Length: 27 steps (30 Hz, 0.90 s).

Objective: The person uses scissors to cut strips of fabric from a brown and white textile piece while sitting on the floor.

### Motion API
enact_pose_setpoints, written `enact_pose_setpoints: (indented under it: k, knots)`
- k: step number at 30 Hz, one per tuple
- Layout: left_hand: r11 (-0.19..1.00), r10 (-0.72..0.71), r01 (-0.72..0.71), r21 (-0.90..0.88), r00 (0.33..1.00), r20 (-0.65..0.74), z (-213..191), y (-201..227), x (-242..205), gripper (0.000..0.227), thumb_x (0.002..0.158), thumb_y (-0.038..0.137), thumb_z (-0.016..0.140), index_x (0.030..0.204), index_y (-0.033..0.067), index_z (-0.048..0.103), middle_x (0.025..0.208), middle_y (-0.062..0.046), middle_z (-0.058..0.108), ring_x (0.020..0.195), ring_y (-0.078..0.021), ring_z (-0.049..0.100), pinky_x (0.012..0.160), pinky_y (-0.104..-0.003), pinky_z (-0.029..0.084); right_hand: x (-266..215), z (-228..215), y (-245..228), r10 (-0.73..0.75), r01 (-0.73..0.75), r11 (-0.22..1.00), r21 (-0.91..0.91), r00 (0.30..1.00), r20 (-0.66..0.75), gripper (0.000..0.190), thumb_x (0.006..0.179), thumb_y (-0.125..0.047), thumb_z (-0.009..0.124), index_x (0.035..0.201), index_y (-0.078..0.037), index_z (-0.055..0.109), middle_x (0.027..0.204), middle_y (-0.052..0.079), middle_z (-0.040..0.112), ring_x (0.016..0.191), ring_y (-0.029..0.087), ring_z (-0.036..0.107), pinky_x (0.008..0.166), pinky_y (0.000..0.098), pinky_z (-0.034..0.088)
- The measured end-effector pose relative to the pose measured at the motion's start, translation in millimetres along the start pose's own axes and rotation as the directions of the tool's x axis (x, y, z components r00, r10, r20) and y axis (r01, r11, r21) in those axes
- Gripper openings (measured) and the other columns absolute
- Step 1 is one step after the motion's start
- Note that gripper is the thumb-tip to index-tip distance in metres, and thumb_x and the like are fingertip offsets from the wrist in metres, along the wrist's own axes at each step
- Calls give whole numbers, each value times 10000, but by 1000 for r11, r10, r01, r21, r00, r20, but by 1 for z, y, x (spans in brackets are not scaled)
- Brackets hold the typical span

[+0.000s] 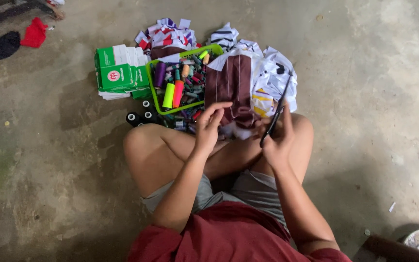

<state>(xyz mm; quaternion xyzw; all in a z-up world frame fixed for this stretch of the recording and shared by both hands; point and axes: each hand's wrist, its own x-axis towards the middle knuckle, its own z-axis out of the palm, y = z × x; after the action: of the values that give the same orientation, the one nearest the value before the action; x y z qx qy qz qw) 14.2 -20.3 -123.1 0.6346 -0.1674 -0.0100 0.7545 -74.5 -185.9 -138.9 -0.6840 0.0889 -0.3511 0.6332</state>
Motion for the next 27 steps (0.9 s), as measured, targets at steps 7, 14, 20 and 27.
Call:
enact_pose_setpoints:
  k: [7,14,20,27]
  knots:
    - [810,-415,487,-326,869,267,-9,-29,-26,389,936,194,775,1308,115,694,1076,-139,740,833,-205,743,707,-404,674,-16,-13,-28,133,-126,981,-148,990,37,904,867,31,814,1630,-126,356,909,160,725,733,177,682,676,294,608]
    - [967,-252,254,18,941,228,-34,-21,-52,228,990,81,625,1145,63,790,1082,-123,764,1036,-153,651,1022,-364,511,-31,-17,-31,417,-423,906,11,897,151,844,854,91,720,1594,-33,335,824,273,707,563,326,710,425,411,637]
    - [929,-347,367,-43,906,243,-48,-65,-69,274,1025,158,594,1232,68,748,869,-126,702,895,-177,662,963,-307,482,-58,-12,4,548,-563,826,33,816,183,824,850,64,738,1578,-49,369,843,311,705,527,345,701,400,435,637]
    - [922,-387,362,137,867,313,-36,-14,-65,521,782,74,805,1281,206,735,1065,-65,744,716,-105,644,577,-170,556,-70,-8,10,522,-529,848,24,842,134,813,837,92,748,1561,-48,405,873,300,710,517,321,687,431,428,649]
